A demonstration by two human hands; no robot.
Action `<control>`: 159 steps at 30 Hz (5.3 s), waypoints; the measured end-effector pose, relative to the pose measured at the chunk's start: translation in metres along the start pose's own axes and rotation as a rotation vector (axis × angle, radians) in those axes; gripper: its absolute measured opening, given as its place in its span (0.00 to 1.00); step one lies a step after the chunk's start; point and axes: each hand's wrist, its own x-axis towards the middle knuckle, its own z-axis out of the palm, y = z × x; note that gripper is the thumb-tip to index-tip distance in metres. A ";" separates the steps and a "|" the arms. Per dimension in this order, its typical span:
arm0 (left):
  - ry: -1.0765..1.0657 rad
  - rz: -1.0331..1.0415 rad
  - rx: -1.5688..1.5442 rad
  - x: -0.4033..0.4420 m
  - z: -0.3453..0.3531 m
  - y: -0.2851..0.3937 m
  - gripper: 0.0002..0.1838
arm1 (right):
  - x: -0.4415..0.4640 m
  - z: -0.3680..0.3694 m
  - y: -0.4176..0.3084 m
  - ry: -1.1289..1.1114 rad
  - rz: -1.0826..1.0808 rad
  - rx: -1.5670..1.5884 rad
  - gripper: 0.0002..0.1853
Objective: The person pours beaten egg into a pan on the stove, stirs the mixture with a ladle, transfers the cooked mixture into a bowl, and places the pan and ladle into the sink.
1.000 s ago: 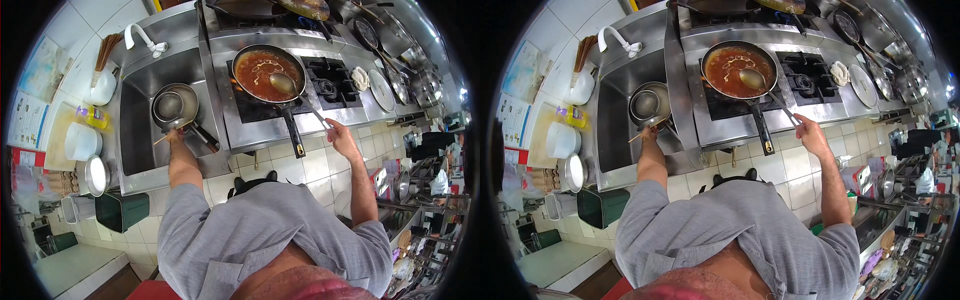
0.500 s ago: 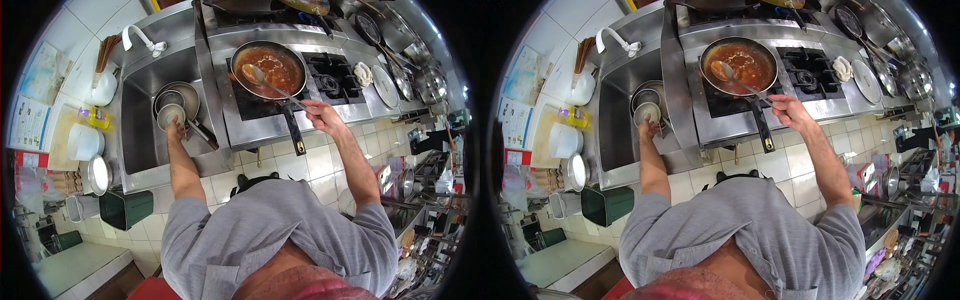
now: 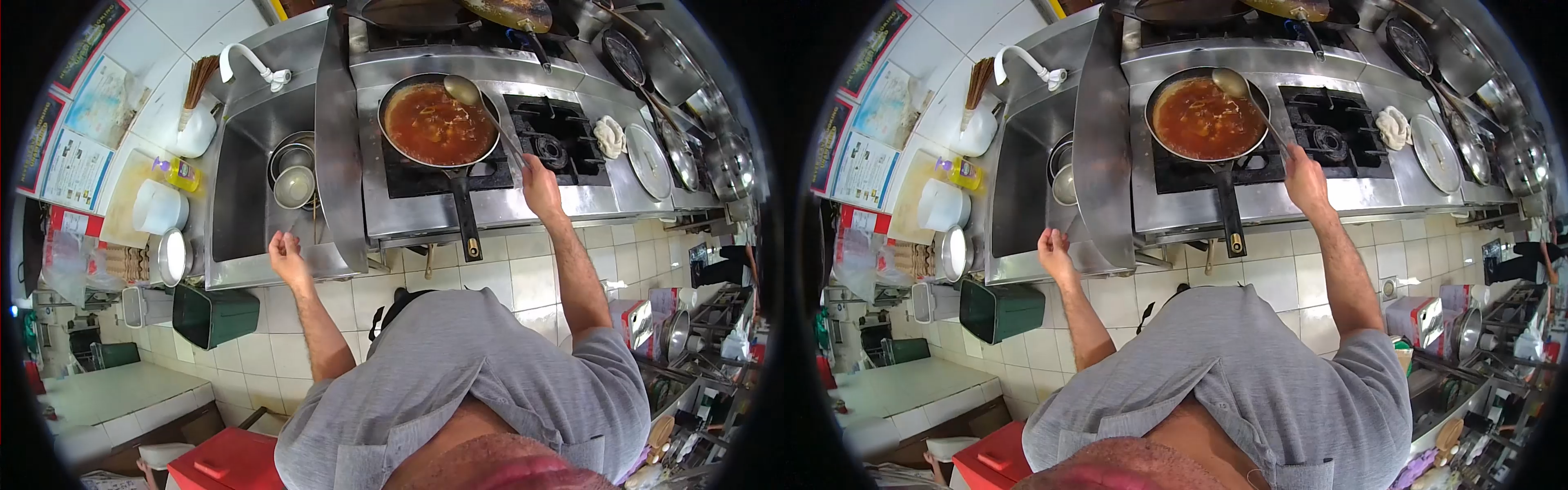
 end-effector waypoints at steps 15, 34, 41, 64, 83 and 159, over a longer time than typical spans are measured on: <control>-0.122 0.429 -0.126 -0.072 0.049 0.079 0.13 | 0.014 -0.043 0.014 -0.685 0.153 0.399 0.16; -0.184 0.418 -0.168 -0.067 0.064 0.084 0.13 | 0.019 -0.034 -0.018 -0.072 -0.264 -0.240 0.14; -0.160 0.821 0.175 -0.079 0.080 0.113 0.17 | 0.017 -0.019 -0.009 -0.054 -0.124 -0.189 0.12; -0.151 1.037 0.507 -0.075 0.087 0.107 0.19 | 0.002 0.002 -0.055 -0.574 0.518 0.726 0.08; -0.141 1.007 0.509 -0.077 0.087 0.101 0.17 | 0.009 0.016 0.001 -0.061 -0.127 -0.127 0.12; -0.922 0.040 1.016 -0.091 -0.117 -0.273 0.16 | -0.329 0.149 0.207 -0.582 0.927 0.527 0.16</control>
